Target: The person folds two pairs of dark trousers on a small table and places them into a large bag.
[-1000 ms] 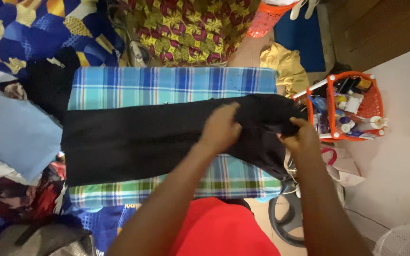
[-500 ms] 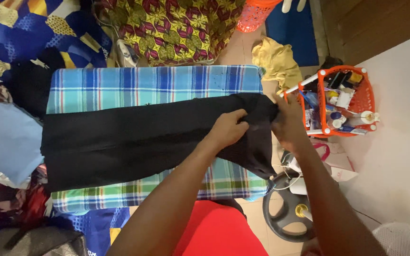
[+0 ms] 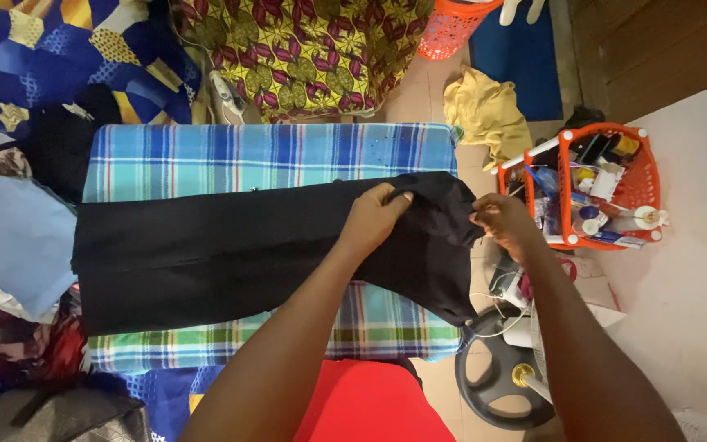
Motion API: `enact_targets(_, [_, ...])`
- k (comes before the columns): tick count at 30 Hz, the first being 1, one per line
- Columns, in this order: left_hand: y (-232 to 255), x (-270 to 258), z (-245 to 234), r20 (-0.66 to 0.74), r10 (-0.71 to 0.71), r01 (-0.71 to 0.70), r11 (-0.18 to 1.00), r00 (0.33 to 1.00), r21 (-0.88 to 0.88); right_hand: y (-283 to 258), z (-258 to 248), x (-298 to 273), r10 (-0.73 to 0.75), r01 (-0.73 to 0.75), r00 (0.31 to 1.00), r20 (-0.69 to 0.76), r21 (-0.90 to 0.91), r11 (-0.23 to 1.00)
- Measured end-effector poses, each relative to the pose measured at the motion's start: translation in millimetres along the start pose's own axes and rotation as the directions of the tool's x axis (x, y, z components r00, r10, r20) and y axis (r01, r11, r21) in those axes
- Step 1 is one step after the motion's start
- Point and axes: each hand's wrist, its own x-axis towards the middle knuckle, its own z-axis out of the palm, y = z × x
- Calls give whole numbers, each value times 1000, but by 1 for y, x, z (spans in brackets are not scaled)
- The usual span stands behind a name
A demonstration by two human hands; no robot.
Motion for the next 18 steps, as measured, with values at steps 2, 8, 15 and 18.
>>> enact_targets(2, [-8,-1,3,46,9,-13,996,999,87,17,-18,7,-51,53,999,-17,217,975])
enact_targets(8, [-61,10,33,-30,168,-156,959,985,235,17,-47,17,-85,94,995,-44,283,954])
enact_targets(15, [-45,19,32,-92,-271,284,863,958,418,-49,-41,13,-283,217,950,-129,-380,899])
enact_targets(18, [-45,30,21,-120,-204,234,907,972,351,-51,-33,18,-272,209,944,-187,-299,931])
